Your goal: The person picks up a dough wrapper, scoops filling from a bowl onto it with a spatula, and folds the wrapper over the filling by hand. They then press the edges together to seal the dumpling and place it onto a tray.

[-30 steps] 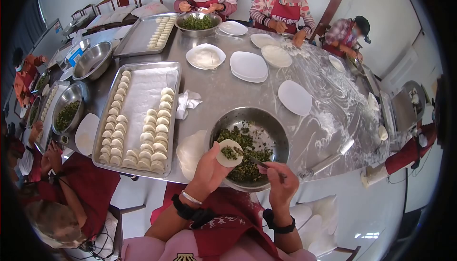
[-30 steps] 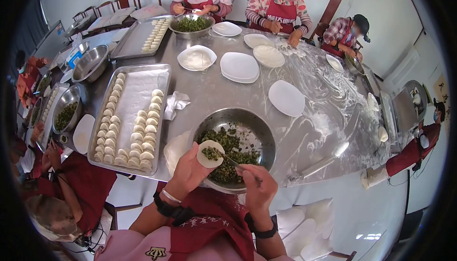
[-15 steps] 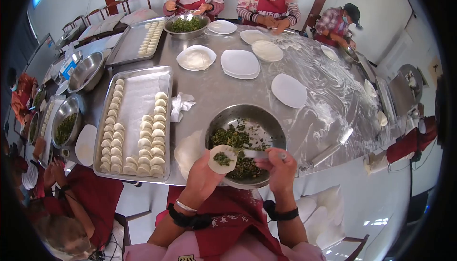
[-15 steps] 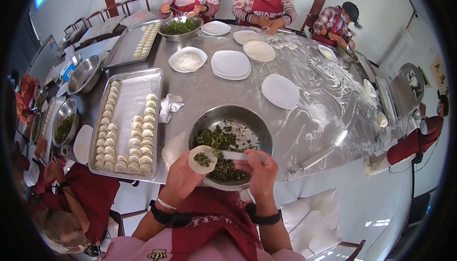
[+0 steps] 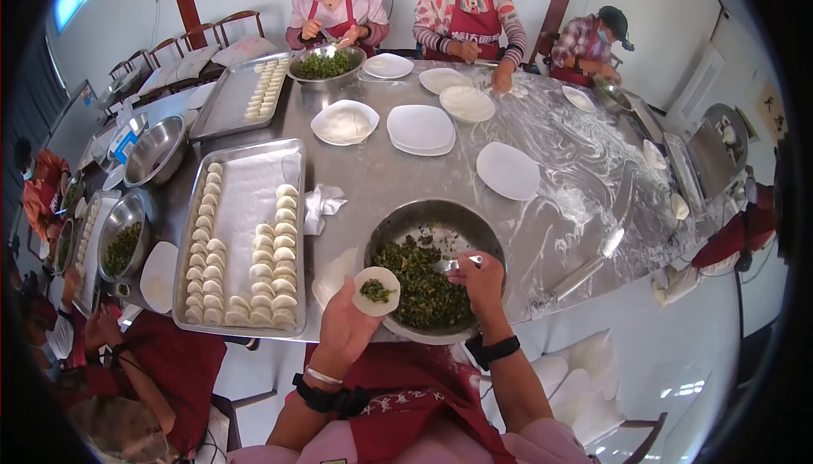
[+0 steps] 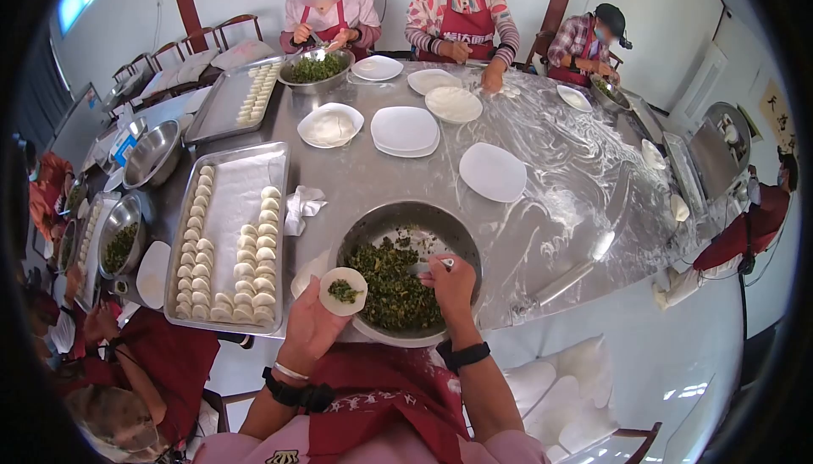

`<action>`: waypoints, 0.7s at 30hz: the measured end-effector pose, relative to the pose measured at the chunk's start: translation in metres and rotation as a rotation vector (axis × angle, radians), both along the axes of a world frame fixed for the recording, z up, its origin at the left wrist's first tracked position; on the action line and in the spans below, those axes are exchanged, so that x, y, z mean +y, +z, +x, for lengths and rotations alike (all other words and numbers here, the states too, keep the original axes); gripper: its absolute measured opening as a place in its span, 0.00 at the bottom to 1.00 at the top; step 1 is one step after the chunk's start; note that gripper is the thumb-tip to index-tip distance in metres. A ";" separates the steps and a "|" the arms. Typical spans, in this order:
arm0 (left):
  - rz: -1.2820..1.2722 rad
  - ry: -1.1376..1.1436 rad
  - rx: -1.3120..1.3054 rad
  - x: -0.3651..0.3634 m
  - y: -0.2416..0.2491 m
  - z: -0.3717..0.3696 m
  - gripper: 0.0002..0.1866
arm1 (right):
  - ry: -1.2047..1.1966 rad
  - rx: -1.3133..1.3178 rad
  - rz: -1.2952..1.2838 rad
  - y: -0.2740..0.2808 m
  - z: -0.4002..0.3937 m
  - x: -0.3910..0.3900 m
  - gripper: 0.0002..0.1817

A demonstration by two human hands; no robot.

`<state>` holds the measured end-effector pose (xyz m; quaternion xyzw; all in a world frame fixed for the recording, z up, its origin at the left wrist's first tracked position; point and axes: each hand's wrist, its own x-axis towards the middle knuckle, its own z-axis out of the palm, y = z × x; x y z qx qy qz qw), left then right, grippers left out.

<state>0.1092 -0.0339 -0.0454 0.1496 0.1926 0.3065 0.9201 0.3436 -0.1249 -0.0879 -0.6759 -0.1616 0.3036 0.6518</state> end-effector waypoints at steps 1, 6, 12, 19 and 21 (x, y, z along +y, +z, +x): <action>0.003 0.005 0.008 0.001 0.002 0.000 0.23 | -0.007 0.043 0.019 0.002 0.000 0.000 0.12; -0.004 0.021 0.022 0.003 0.000 -0.001 0.23 | -0.098 0.246 0.106 0.012 0.001 -0.008 0.13; -0.009 0.029 0.006 0.004 -0.002 0.003 0.23 | -0.077 0.380 0.220 0.022 0.002 -0.020 0.14; -0.025 -0.036 -0.073 0.004 -0.008 0.015 0.23 | -0.030 0.358 0.322 0.059 -0.017 -0.032 0.13; -0.022 -0.038 -0.080 0.002 -0.003 0.021 0.23 | -0.014 0.261 0.318 0.069 -0.032 -0.033 0.12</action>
